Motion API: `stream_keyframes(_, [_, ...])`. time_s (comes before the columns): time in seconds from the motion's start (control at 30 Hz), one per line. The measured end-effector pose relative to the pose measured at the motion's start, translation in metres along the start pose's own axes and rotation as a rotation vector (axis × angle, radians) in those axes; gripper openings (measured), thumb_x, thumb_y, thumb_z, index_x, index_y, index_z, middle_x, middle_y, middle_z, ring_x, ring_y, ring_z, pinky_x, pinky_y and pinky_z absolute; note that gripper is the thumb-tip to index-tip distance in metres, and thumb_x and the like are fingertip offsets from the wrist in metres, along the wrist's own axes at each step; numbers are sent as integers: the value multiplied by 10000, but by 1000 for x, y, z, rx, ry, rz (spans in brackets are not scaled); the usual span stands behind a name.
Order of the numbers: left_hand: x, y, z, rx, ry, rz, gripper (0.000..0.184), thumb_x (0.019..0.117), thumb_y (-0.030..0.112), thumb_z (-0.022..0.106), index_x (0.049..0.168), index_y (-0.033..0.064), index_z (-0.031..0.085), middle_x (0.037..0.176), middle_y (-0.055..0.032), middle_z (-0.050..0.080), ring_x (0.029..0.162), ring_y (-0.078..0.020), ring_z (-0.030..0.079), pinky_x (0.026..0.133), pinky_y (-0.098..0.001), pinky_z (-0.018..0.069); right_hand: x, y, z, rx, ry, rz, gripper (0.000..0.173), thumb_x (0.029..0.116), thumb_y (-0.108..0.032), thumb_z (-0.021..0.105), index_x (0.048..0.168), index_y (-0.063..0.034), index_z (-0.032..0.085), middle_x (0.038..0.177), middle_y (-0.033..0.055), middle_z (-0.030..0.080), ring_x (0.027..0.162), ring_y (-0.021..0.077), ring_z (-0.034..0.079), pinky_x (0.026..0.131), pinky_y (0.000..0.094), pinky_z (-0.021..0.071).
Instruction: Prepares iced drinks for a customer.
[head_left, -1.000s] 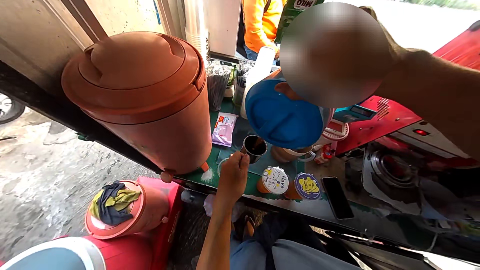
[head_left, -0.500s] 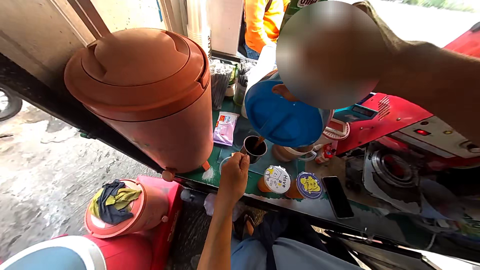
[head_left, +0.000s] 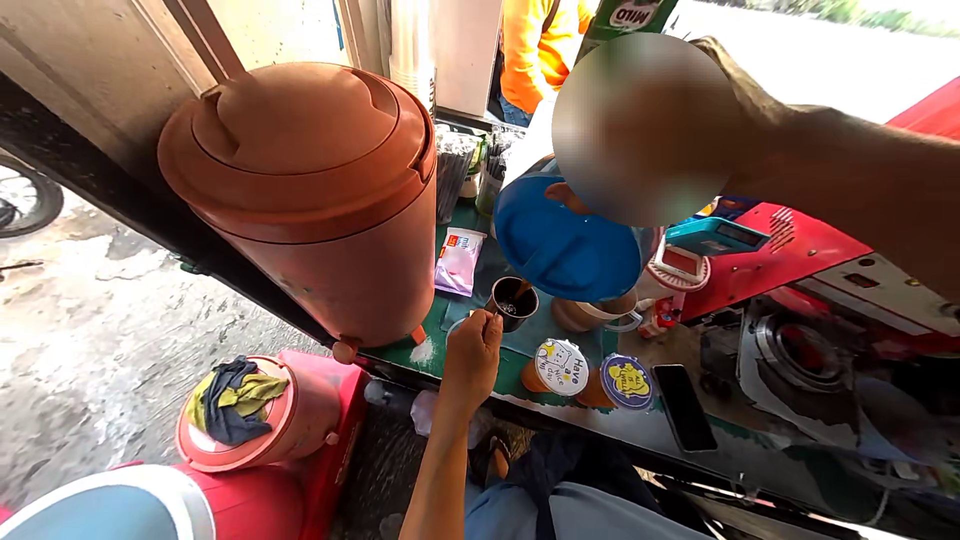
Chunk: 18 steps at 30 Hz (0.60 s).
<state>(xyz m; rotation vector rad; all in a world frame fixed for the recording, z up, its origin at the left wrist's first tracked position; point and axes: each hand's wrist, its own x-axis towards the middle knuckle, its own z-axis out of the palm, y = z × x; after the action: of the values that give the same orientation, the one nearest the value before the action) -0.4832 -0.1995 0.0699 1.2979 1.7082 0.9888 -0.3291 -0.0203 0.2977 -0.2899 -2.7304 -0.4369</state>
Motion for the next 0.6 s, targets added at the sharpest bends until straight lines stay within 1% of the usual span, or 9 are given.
stream_keyframes(0.1, [0, -2, 0, -32, 22, 11, 319, 1097, 253, 455, 1038, 31, 677, 870, -50, 663, 801, -95, 663, 771, -260, 557, -2, 4, 6, 12, 4, -1, 628, 924, -635, 497, 612, -92, 453, 513, 68, 427, 463, 246, 472, 464, 435, 329])
stream_keyframes(0.17, [0, -5, -1, -60, 43, 20, 312, 1093, 250, 465, 1026, 31, 676, 855, -45, 657, 780, -94, 661, 750, -258, 561, -4, 6, 9, 33, 3, 14, 633, 917, -640, 515, 613, -86, 469, 515, 70, 436, 466, 248, 477, 463, 440, 340])
stream_keyframes(0.23, [0, -5, -2, -81, 51, 15, 309, 1094, 258, 465, 1026, 38, 672, 852, -41, 654, 769, -89, 657, 740, -258, 559, -6, 9, 13, 43, 13, 29, 636, 914, -635, 521, 604, -85, 446, 509, 66, 414, 457, 239, 458, 458, 429, 326])
stream_keyframes(0.3, [0, -5, -4, -92, 59, 10, 307, 1093, 256, 465, 1027, 40, 673, 850, -36, 656, 766, -80, 654, 738, -249, 556, -8, 13, 17, 60, 26, 47, 625, 912, -624, 535, 602, -88, 451, 507, 58, 414, 457, 224, 455, 458, 415, 329])
stream_keyframes(0.5, [1, -9, -8, -122, 96, 33, 295, 1090, 240, 471, 1006, 38, 669, 827, -25, 655, 757, -78, 659, 735, -245, 562, -14, 22, 31, 125, 77, 97, 592, 899, -596, 567, 587, -118, 412, 492, 25, 371, 441, 188, 413, 449, 390, 298])
stream_keyframes(0.6, [2, -12, -10, -129, 116, 48, 304, 1088, 241, 472, 999, 32, 674, 828, -36, 662, 762, -89, 669, 740, -257, 574, -16, 24, 34, 149, 78, 139, 597, 892, -602, 567, 589, -105, 432, 491, 32, 371, 445, 203, 422, 452, 404, 308])
